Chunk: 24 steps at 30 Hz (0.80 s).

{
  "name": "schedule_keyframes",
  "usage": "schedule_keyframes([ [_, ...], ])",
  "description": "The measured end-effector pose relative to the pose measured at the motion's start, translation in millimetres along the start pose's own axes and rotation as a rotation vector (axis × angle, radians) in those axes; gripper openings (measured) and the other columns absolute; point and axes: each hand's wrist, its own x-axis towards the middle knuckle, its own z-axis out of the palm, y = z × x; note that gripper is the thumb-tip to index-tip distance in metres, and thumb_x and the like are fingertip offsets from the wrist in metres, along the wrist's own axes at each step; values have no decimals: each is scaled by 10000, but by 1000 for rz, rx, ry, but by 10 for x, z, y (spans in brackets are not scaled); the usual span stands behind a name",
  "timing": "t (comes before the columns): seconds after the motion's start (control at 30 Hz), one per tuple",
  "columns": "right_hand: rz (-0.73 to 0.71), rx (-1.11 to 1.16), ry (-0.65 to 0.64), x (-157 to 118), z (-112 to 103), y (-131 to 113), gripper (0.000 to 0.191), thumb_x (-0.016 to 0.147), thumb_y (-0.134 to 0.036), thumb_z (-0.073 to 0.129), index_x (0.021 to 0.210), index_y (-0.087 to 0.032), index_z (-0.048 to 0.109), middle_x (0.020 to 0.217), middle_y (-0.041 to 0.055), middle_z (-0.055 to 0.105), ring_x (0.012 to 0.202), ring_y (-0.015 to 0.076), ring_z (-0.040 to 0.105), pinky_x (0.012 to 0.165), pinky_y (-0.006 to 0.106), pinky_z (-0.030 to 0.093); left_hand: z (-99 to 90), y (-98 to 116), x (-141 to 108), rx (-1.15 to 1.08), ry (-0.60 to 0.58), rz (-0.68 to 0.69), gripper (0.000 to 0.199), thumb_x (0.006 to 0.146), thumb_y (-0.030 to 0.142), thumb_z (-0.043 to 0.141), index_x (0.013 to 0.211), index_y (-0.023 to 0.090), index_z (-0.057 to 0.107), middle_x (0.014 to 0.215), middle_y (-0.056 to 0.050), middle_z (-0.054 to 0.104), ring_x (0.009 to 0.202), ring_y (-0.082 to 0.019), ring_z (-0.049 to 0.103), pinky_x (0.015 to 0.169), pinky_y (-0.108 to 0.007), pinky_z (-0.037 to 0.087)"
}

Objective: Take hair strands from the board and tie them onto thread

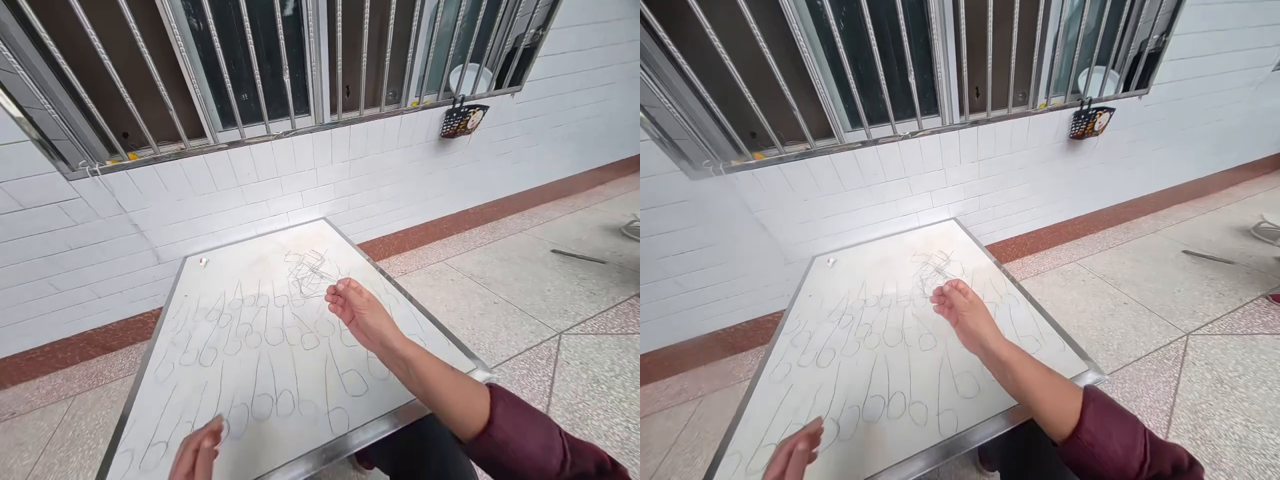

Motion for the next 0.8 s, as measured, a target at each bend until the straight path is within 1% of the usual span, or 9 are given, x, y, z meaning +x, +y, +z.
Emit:
schedule_keyframes([
  [0.07, 148, 185, -32, -546, 276, 114, 287, 780, -412, 779, 843, -235, 562, 932, 18, 667, 878, 173, 648, 811, 338, 499, -66, -56, -199, -25, -164, -4, 372, 805, 515, 727, 1028, 218, 752, 1028, -80, 727, 896, -233, 656, 796, -376, 545],
  [0.13, 235, 273, -44, -985, 483, 228, 292, 757, -398, 807, 837, -235, 579, 921, 13, 673, 867, 173, 652, 813, 344, 494, -89, -93, -380, -156, -375, 51, 471, 801, 561, 710, 1128, 223, 746, 1010, -84, 729, 921, -224, 625, 807, -335, 509],
  [0.2, 319, 331, -40, -1320, 618, 334, 289, 751, -379, 818, 836, -234, 584, 920, 12, 680, 877, 174, 660, 829, 345, 491, -103, -108, -534, -274, -434, 32, 483, 824, 531, 704, 1198, 226, 719, 1037, -89, 715, 911, -203, 605, 786, -307, 491],
  [0.3, 429, 371, -44, -1672, 715, 462, 281, 752, -353, 822, 814, -227, 579, 925, 16, 690, 920, 178, 669, 877, 346, 484, -169, -114, -718, -438, -415, -3, 424, 806, 463, 750, 1164, 237, 733, 1057, -79, 707, 914, -179, 592, 776, -274, 478],
  [0.4, 472, 364, -94, -1900, 761, 541, 277, 761, -363, 815, 799, -223, 579, 922, 17, 690, 937, 180, 666, 894, 354, 481, -277, -121, -855, -531, -413, -43, 363, 789, 428, 774, 1087, 222, 758, 1064, -81, 712, 930, -182, 604, 787, -277, 478],
  [0.47, 495, 351, -152, -2003, 788, 562, 278, 763, -374, 815, 795, -220, 584, 914, 12, 682, 896, 167, 656, 844, 332, 485, -346, -119, -920, -583, -383, -71, 324, 767, 437, 791, 1000, 213, 771, 1028, -75, 726, 953, -194, 621, 812, -288, 479],
  [0.57, 495, 286, -211, -2100, 817, 547, 243, 793, -397, 791, 833, -227, 622, 926, -1, 657, 770, 115, 601, 709, 262, 450, -439, -99, -986, -592, -336, -51, 325, 736, 464, 809, 917, 197, 768, 864, -44, 729, 860, -179, 634, 809, -287, 479],
  [0.67, 426, 213, -219, -2155, 830, 502, 198, 824, -408, 762, 901, -246, 679, 898, -8, 635, 682, 86, 522, 644, 241, 401, -530, -74, -1030, -541, -330, -4, 345, 732, 463, 814, 924, 179, 768, 741, -15, 696, 765, -152, 611, 778, -266, 474],
  [0.8, 383, 182, -244, -2224, 843, 467, 247, 852, -443, 721, 997, -244, 731, 878, 16, 627, 717, 107, 520, 688, 267, 417, -641, -36, -1088, -660, -332, -54, 328, 716, 437, 834, 897, 176, 756, 807, -31, 715, 801, -159, 643, 830, -299, 501],
])
